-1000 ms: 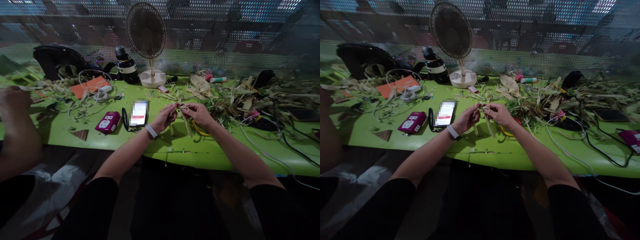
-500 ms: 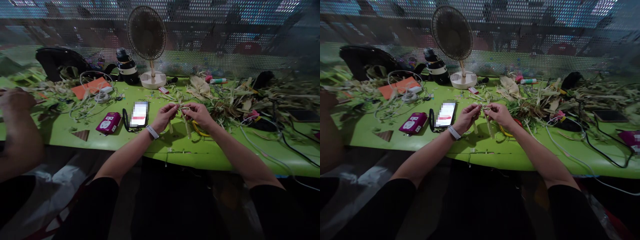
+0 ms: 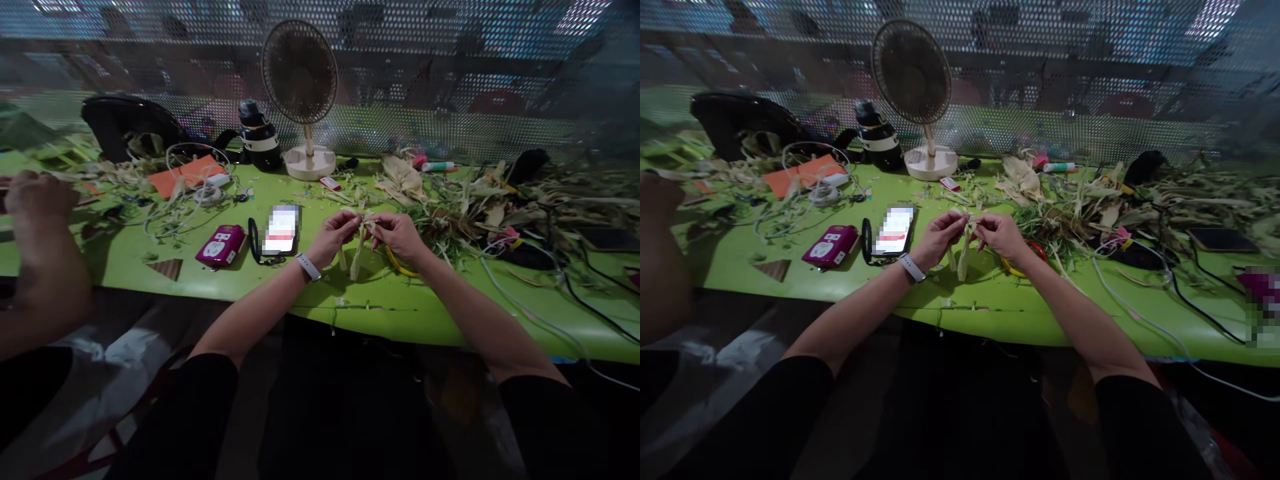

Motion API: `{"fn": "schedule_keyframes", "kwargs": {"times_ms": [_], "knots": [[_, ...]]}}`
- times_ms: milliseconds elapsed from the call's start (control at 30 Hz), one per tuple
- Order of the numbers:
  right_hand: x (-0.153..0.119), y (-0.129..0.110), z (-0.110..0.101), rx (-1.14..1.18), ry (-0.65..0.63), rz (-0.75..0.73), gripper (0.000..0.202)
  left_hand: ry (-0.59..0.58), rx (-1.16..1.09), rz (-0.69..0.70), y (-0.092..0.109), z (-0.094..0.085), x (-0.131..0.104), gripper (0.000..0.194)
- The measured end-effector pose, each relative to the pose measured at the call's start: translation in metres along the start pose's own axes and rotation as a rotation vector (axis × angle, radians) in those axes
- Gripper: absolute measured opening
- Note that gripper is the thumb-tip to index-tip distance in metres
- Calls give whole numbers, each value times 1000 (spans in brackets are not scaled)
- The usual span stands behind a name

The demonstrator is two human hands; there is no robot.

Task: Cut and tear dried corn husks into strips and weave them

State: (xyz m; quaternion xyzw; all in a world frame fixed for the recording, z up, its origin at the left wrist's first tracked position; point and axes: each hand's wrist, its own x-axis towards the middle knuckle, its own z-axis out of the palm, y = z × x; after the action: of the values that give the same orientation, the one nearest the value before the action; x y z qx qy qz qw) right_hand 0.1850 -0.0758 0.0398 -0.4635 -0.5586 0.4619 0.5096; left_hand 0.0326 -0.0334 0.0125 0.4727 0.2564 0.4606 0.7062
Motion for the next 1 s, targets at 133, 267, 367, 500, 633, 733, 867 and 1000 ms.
{"fn": "schedule_keyframes", "kwargs": {"times_ms": [133,267,367,500,633,733,867,1000], "knots": [[3,10,-1,-55,5,-5,18,61,-22,-23,1,0,0,30],[4,16,1,-44,6,17,17,77,-35,-24,3,1,1,30],[3,13,2,-7,18,-7,23,98,-27,-26,3,1,1,32],[2,10,3,-28,23,-35,24,102,-24,-19,-1,-1,3,35],[3,14,2,-53,23,-61,23,48,-8,-1,-5,-4,4,38],[4,18,1,-72,23,-78,18,18,14,8,-6,-4,4,39],[3,19,0,-100,15,-92,16,13,8,-5,-6,-4,4,39],[4,21,-2,-124,-13,-110,20,17,-30,-13,-5,-4,4,42]]}}
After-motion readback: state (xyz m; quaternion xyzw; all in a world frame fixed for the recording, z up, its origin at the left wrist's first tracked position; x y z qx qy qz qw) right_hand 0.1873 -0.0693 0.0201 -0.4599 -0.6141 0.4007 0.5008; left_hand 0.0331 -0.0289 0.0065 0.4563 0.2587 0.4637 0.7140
